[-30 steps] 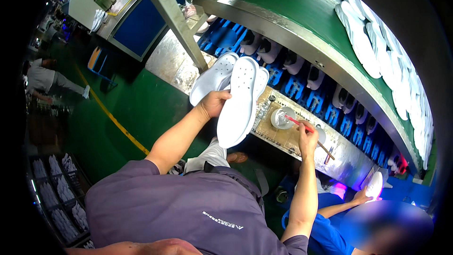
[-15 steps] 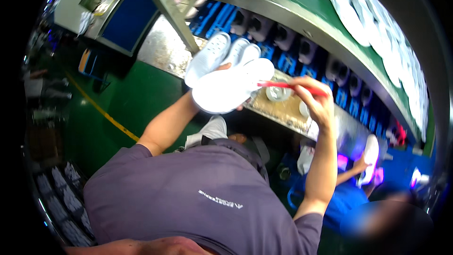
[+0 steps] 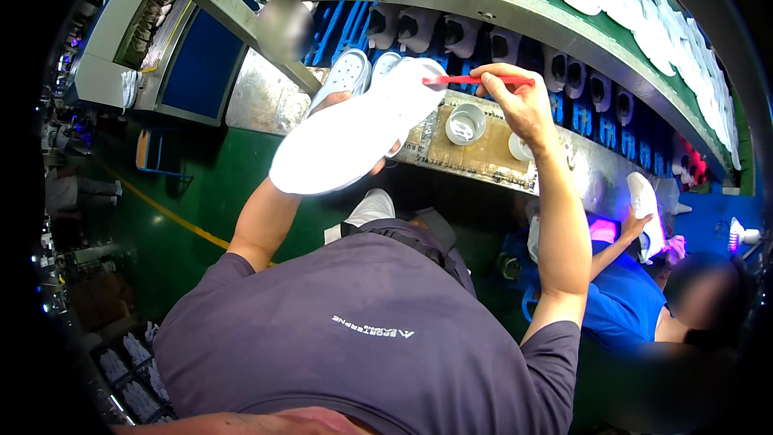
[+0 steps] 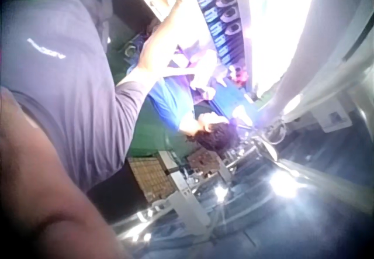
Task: The person applies adhesive to the bottom of white shoe soles using a red brush, taking shoes from a shelf and placing them onto a conveyor belt.
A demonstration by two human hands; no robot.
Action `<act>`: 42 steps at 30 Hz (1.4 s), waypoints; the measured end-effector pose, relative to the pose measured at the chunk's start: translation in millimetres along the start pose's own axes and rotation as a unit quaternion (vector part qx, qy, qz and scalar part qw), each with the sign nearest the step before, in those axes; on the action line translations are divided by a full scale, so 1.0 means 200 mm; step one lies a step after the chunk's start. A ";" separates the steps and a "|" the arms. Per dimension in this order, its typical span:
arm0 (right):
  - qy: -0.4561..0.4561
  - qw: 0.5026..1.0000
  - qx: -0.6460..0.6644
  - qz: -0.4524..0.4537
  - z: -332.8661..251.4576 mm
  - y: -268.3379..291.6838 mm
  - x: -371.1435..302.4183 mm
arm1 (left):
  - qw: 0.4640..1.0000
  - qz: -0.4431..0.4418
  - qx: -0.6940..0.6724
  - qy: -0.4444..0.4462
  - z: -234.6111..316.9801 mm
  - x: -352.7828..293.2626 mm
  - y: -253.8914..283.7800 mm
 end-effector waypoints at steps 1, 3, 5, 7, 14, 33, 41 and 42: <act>-0.021 0.999 -0.003 0.035 0.02 -0.01 -0.03 | 0.998 0.004 0.052 -0.019 0.02 0.02 0.02; 0.015 0.998 0.017 0.052 0.00 -0.09 -0.12 | 0.977 0.048 0.171 -0.115 0.10 0.07 0.06; 0.023 0.998 0.032 0.047 -0.03 -0.17 -0.23 | 0.945 0.055 0.262 -0.188 0.18 0.11 0.06; 0.028 0.998 0.023 0.042 -0.07 -0.24 -0.32 | 0.915 0.035 0.327 -0.235 0.25 0.14 0.04; 0.021 0.999 0.040 -0.022 -0.16 -0.14 -0.34 | 0.881 0.064 0.416 -0.216 0.35 0.21 0.01; -0.061 0.984 0.120 0.120 0.10 -0.19 -0.43 | 0.478 0.129 0.757 -0.426 0.34 0.04 -0.31; -0.042 0.957 0.255 0.131 -0.07 -0.29 -0.47 | 0.509 0.033 0.776 -0.371 0.27 0.19 -0.30; -0.033 0.954 0.264 0.138 -0.11 -0.29 -0.47 | 0.504 -0.009 0.767 -0.397 0.27 0.19 -0.32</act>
Point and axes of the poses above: each hand's wrist, its own x-axis towards the middle knuckle, its own y-axis out of the back of the hand, z = x × y, the point moved 6 cm from there along x, towards the middle knuckle, and after that the axes turned 7 degrees about -y, right-handed, at the moved point
